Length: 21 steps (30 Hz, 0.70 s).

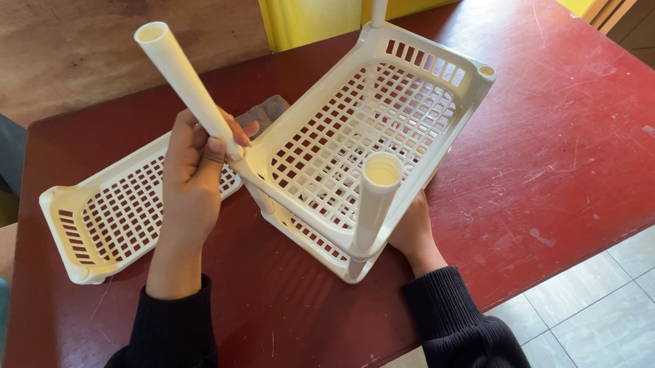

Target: The person wipes a white plastic basket with a cloth, then inserts four white plastic poles into the basket's corners to form a frame. They stack a second basket on top and secure it with additional poles, completing a two-tier rack. Finally, they wipe a blue dish rack and its tray.

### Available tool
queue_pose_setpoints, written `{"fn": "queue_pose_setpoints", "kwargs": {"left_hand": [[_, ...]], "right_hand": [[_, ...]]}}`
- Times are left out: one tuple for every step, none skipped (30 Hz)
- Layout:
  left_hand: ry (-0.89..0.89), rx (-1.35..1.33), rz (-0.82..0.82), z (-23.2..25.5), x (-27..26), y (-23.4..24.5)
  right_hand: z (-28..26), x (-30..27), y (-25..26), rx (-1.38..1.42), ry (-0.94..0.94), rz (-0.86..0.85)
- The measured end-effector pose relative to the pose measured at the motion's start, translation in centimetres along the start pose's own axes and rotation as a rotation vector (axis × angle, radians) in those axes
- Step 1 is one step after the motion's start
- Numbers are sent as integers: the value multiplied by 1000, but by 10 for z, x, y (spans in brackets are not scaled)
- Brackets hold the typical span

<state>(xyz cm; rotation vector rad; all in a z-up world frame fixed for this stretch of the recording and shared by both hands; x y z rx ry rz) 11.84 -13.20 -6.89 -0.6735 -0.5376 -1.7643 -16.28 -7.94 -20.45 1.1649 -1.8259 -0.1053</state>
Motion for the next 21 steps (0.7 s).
{"fn": "queue_pose_setpoints", "kwargs": {"left_hand": [[2, 21, 0, -1, 0, 0], [3, 19, -12, -1, 0, 1], [5, 18, -23, -1, 0, 2], [7, 17, -35, -1, 1, 1], [12, -1, -54, 1, 3, 3], [17, -23, -72, 3, 5, 5], [22, -44, -91, 6, 7, 5], [58, -19, -96, 8, 8, 5], [94, 6, -102, 11, 9, 7], [131, 33, -106, 16, 10, 9], [106, 34, -98, 22, 11, 10], [82, 32, -89, 27, 11, 9], [58, 31, -80, 30, 11, 6], [38, 45, -39, 31, 11, 2], [18, 59, 2, 29, 11, -5], [-3, 74, 43, 28, 12, -10], [-10, 98, 89, 24, 13, -16], [-18, 122, 135, 18, 14, -23], [-26, 145, 180, 13, 15, -27], [-29, 138, 203, 9, 16, -28], [-32, 132, 225, 4, 16, -28]], "right_hand": [[0, 0, 0, -17, 19, -5], [2, -1, 0, 12, -5, -10], [3, -1, -1, 40, -30, -14], [4, -1, -1, 69, -55, -19], [4, 0, -3, 42, -25, -27], [5, -1, -2, 11, 5, -35], [5, -2, -2, -20, 34, -43], [6, -2, -1, -20, 33, -35], [7, -2, -1, -20, 32, -27], [7, -2, -2, -18, 31, -20], [7, -2, -4, -7, 10, -24], [8, -3, -4, 2, -13, -28], [9, -3, -4, 11, -35, -32], [10, -4, -3, 12, -36, -22], [10, -4, -3, 14, -38, -11], [10, -4, -3, 17, -39, 0], [9, -4, -3, 19, -33, 2], [9, -4, -2, 20, -27, 5], [9, -4, -2, 21, -20, 8], [9, -4, -3, -16, 1, -9], [8, -3, -3, -53, 22, -25]]}}
Point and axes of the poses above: each hand's wrist, its own x-axis towards the middle knuckle, its own y-axis out of the back of the hand, z = x × y, the point moved 3 cm from there along x, towards the middle knuckle, and after that the axes turned 8 degrees about -y, right-handed, at the moved point
